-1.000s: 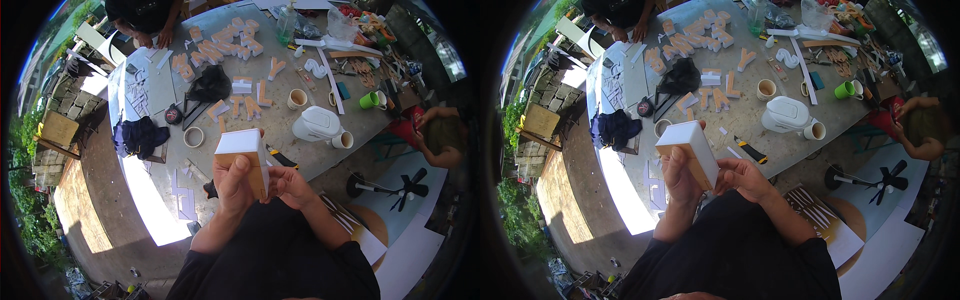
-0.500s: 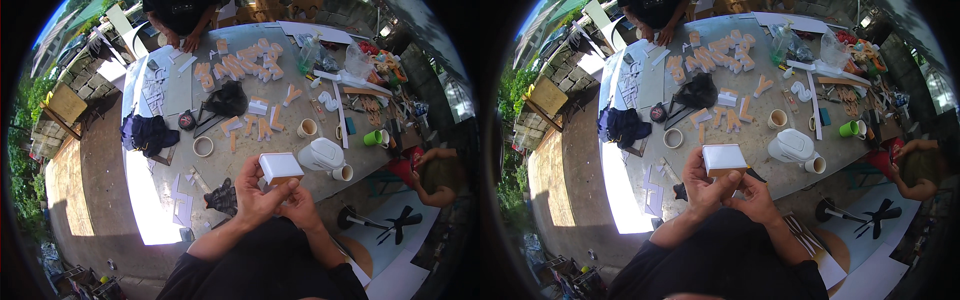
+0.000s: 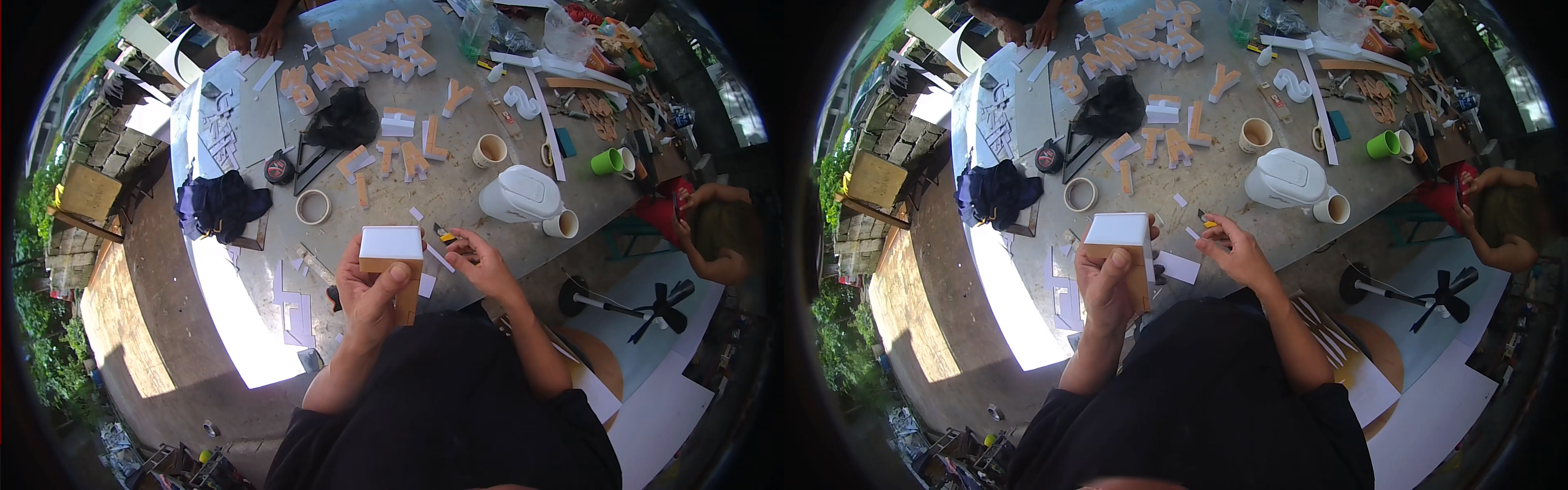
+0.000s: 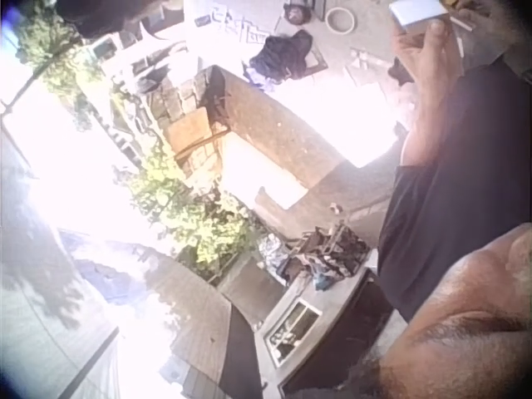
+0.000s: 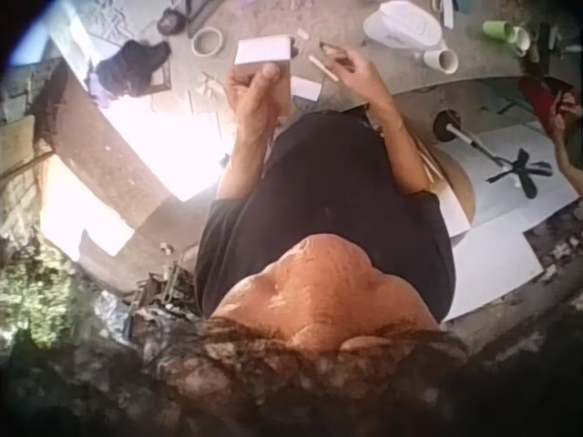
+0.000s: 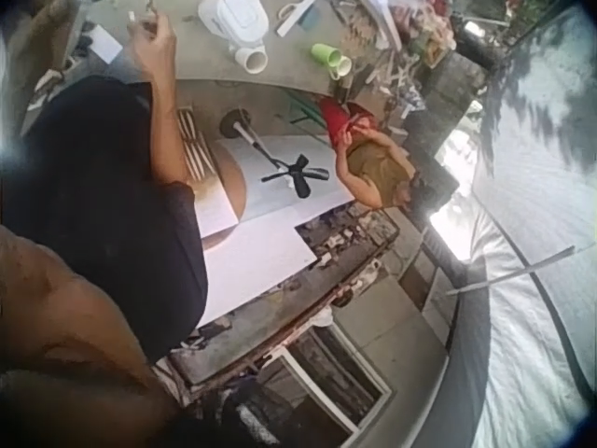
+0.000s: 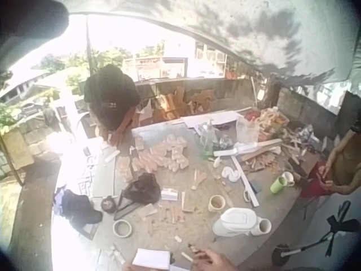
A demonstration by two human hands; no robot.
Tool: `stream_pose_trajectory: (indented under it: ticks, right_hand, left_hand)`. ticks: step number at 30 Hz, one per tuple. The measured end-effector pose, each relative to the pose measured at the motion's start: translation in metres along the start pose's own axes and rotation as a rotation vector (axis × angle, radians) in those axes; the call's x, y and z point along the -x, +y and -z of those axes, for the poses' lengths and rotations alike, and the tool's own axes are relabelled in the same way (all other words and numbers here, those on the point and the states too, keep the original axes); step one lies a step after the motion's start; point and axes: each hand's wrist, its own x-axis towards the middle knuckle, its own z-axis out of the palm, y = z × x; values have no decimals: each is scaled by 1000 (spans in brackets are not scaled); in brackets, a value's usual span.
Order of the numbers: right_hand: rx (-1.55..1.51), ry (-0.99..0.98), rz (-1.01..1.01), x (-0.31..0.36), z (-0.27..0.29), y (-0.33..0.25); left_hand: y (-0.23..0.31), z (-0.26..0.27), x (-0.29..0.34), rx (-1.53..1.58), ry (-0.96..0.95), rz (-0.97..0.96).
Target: Assembling and gluing individual plastic components to form 3D sign letters.
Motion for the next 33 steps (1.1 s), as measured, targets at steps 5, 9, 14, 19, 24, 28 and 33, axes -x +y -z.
stream_pose_trajectory:
  ticks: [5, 9, 14, 19, 24, 28, 33]
  right_hand:
    - [887, 320, 48, -22, 10, 120]
    - [1088, 362, 98, -27, -11, 122]
    - [1072, 311, 160, -45, -15, 132]
    - [803, 302, 69, -32, -12, 107]
    - [493, 346, 330, 59, 1, -35]
    - [672, 229, 574, 99, 15, -121]
    - [704, -12, 516, 126, 8, -174]
  left_hand:
    - [-3, 8, 12, 143, -55, 149]
    - [6, -2, 29, 20, -99, 217]
    - [7, -12, 39, 86, -167, 266]
    - [9, -6, 41, 17, -193, 220]
    - [16, 0, 38, 11, -168, 179]
    - [18, 0, 35, -11, -188, 105]
    - [15, 1, 36, -162, -255, -41]
